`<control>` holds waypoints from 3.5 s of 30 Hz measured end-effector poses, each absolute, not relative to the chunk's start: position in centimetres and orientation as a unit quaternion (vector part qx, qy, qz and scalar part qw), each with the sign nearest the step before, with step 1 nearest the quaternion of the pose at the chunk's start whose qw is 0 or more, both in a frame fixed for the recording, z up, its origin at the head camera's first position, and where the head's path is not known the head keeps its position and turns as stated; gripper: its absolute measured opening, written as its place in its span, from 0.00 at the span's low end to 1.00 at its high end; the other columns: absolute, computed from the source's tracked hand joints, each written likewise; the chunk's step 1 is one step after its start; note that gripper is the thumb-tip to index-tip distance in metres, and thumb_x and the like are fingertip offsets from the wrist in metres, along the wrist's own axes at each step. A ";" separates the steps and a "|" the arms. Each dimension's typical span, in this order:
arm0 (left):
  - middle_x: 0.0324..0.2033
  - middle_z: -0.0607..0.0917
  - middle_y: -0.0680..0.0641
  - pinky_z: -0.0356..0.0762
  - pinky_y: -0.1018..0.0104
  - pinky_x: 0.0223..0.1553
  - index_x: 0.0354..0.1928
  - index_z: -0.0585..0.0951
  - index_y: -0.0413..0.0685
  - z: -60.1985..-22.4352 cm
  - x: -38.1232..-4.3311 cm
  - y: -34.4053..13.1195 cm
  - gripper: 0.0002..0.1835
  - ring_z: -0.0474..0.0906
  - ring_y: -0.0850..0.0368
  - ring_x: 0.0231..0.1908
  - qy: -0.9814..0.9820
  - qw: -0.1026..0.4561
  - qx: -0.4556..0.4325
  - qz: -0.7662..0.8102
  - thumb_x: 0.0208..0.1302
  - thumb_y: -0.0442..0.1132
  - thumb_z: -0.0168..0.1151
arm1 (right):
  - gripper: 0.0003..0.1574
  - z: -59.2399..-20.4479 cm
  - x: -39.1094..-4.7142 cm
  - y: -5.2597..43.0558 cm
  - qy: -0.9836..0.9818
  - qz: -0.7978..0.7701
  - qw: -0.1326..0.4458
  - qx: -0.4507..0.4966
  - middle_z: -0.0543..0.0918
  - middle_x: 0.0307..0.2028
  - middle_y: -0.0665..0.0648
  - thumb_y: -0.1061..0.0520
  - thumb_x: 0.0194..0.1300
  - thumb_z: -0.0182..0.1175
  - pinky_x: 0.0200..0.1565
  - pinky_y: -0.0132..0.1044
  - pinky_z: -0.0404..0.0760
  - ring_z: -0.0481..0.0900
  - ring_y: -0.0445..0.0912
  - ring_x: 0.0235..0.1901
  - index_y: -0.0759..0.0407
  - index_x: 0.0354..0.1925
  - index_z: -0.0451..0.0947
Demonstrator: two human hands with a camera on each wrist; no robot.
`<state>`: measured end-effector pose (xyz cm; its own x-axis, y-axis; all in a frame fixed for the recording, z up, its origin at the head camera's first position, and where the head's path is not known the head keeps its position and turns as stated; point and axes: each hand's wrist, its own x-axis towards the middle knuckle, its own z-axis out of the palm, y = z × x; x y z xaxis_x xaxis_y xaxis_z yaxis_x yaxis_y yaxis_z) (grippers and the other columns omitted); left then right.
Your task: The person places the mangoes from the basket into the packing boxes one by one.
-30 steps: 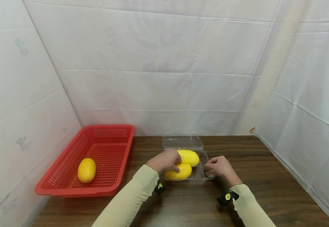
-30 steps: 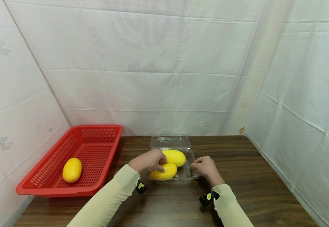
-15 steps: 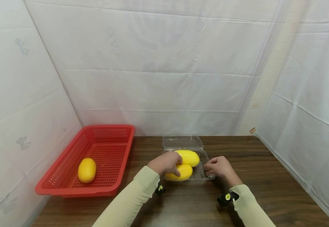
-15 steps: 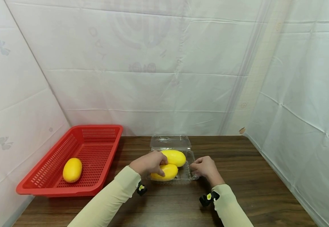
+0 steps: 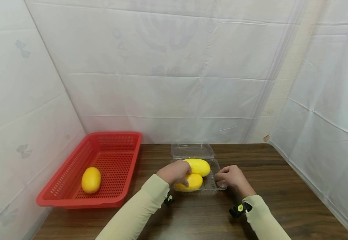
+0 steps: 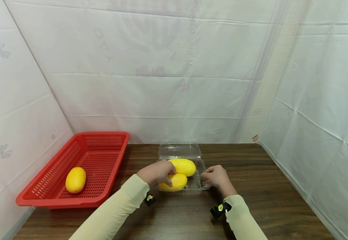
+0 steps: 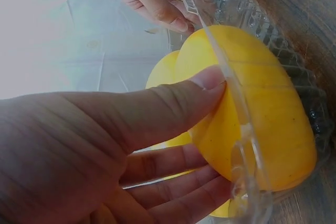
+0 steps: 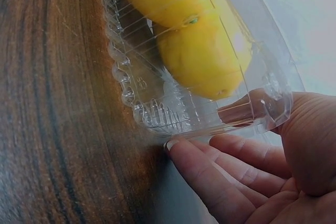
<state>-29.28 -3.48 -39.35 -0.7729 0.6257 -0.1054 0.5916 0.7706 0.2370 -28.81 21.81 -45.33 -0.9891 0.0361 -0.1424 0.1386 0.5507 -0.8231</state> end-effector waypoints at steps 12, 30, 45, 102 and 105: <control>0.21 0.76 0.57 0.68 0.70 0.27 0.32 0.84 0.47 -38.8 -28.8 -3.8 0.11 0.65 0.62 0.22 0.934 0.084 0.330 0.104 0.48 0.43 0.74 | 0.10 -45.5 -29.0 22.0 0.891 -0.449 0.045 0.045 0.84 0.26 0.55 0.56 0.55 0.66 0.29 0.37 0.82 0.81 0.44 0.24 0.61 0.33 0.85; 0.14 0.65 0.56 0.63 0.71 0.23 0.22 0.79 0.49 -39.4 -28.9 -3.8 0.14 0.60 0.62 0.19 0.938 0.083 0.323 0.091 0.42 0.45 0.77 | 0.09 -45.8 -29.0 21.9 0.891 -0.449 0.045 0.047 0.84 0.25 0.54 0.56 0.55 0.66 0.28 0.37 0.82 0.82 0.44 0.23 0.61 0.32 0.84; 0.14 0.69 0.56 0.66 0.71 0.22 0.21 0.78 0.50 -39.1 -28.5 -3.9 0.15 0.62 0.62 0.18 0.943 0.082 0.315 0.071 0.42 0.45 0.77 | 0.10 -45.7 -28.9 21.7 0.883 -0.463 0.050 0.051 0.84 0.27 0.56 0.57 0.55 0.66 0.29 0.37 0.82 0.83 0.44 0.24 0.62 0.34 0.84; 0.41 0.84 0.43 0.79 0.57 0.45 0.48 0.79 0.39 -34.6 -28.9 -18.1 0.20 0.80 0.55 0.40 0.974 -0.006 0.196 0.117 0.56 0.43 0.68 | 0.10 -45.8 -28.9 21.8 0.880 -0.469 0.054 0.057 0.84 0.28 0.56 0.56 0.55 0.66 0.29 0.38 0.82 0.83 0.45 0.24 0.62 0.34 0.84; 0.37 0.84 0.46 0.80 0.58 0.43 0.49 0.79 0.40 -34.3 -28.9 -19.3 0.21 0.78 0.56 0.37 0.977 -0.012 0.177 0.119 0.56 0.43 0.68 | 0.10 -45.7 -28.8 21.7 0.881 -0.467 0.051 0.057 0.84 0.28 0.55 0.56 0.55 0.66 0.28 0.38 0.82 0.83 0.45 0.24 0.62 0.33 0.84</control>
<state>-28.95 -19.28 -34.29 -0.9371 0.3430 0.0646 0.3485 0.9090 0.2284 -28.82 21.72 -45.67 -0.9882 0.0526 -0.1441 0.1487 0.5574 -0.8168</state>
